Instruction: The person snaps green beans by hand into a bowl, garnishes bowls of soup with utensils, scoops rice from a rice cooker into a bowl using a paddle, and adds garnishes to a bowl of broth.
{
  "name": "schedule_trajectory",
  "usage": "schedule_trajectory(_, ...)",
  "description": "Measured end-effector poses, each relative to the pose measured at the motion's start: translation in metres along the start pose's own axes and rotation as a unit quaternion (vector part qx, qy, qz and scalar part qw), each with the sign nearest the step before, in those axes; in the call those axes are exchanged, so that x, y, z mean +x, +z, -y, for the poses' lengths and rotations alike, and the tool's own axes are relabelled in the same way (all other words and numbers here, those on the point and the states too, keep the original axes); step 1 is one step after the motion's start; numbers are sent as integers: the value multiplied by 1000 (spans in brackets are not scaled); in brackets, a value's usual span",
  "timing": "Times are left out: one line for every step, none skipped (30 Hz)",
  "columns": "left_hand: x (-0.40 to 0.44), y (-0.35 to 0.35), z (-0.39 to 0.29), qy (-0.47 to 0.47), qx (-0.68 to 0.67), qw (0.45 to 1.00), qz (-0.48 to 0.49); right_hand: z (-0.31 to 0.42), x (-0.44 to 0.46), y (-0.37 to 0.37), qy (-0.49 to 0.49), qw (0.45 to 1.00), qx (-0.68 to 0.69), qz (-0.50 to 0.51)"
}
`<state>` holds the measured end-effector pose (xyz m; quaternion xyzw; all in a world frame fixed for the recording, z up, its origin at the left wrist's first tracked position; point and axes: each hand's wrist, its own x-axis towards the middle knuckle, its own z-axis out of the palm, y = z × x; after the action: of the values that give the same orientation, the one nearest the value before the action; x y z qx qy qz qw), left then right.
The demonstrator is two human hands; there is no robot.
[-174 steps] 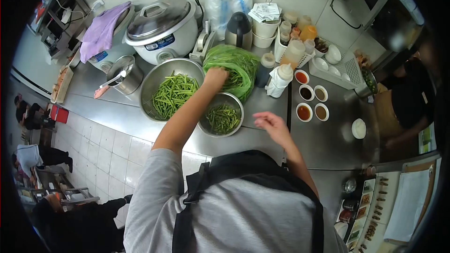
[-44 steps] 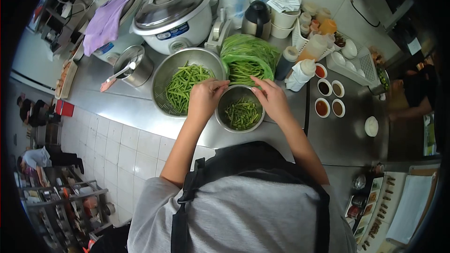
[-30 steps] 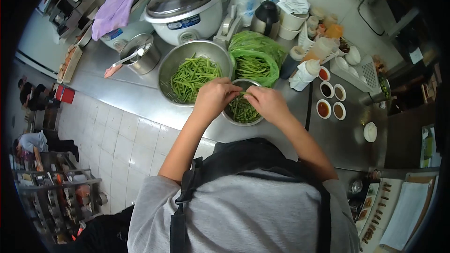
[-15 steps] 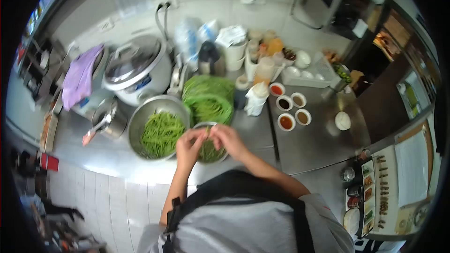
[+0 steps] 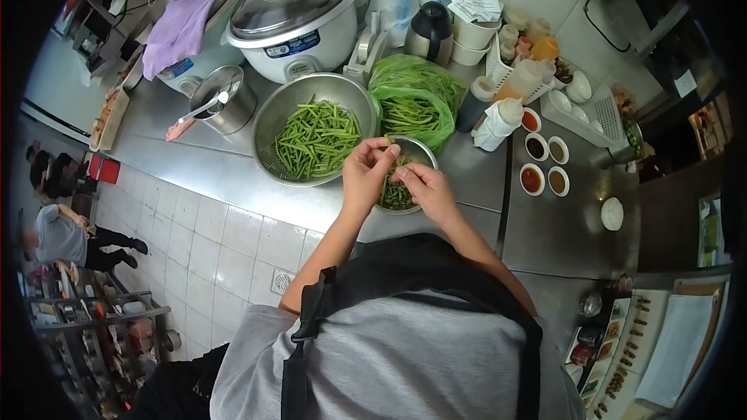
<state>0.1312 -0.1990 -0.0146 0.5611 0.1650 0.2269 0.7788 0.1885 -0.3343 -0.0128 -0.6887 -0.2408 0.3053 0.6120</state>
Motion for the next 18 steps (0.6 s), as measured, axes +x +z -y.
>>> schedule_trajectory(1, -3, 2, -45, -46, 998, 9, 5, -2, 1, -32, 999, -22, -13)
schedule_trajectory(1, -6, 4, -90, -92, 992, 17, 7, -3, 3, -64, 997, -43, -26)
schedule_trajectory(0, -8, 1, -147, -140, 979, 33, 7, -2, 4, -108, 992, -56, -30)
schedule_trajectory(-2, -9, -5, -202, -188, 960, 49, 7, -1, 5, -152, 985, -68, -33)
schedule_trajectory(-4, -11, -9, -255, -235, 936, 63, 7, 1, 7, -196, 977, -80, -36)
schedule_trajectory(-4, -15, -4, -274, -253, 924, 83, 8, 1, 8, -215, 972, -93, -31)
schedule_trajectory(-4, -20, 5, -292, -270, 912, 101, 11, 1, 10, -235, 966, -105, -24)
schedule_trajectory(-5, -24, 11, -308, -288, 899, 119, 13, 1, 13, -256, 960, -117, -17)
schedule_trajectory(-6, -22, 3, -301, -277, 907, 93, 15, 0, 14, -239, 964, -111, -19)
schedule_trajectory(-3, -28, 0, -259, -230, 936, 68, 17, -1, 14, -224, 969, -104, -20)
schedule_trajectory(3, -36, -4, -216, -181, 959, 41, 17, -1, 13, -209, 973, -97, -20)
schedule_trajectory(10, -45, -7, -172, -130, 976, 12, 16, -1, 8, -159, 982, -102, -14)
schedule_trajectory(18, -59, -9, -97, -18, 995, -23, 12, 0, 1, -108, 988, -107, -6)
schedule_trajectory(26, -72, -12, -27, 72, 995, -56, 10, 3, -1, -117, 982, -148, -17)
schedule_trajectory(30, -84, -15, 37, 263, 957, -118, 8, 6, -2, -125, 974, -188, -29)
schedule_trajectory(30, -94, -20, 94, 444, 874, -176, 6, 12, 1, -196, 944, -258, -59)
schedule_trajectory(27, -101, -25, 159, 492, 828, -215, 4, 18, 4, -267, 905, -320, -89)
schedule_trajectory(24, -105, -33, 220, 539, 773, -253, 0, 23, 5, -285, 890, -339, -104)
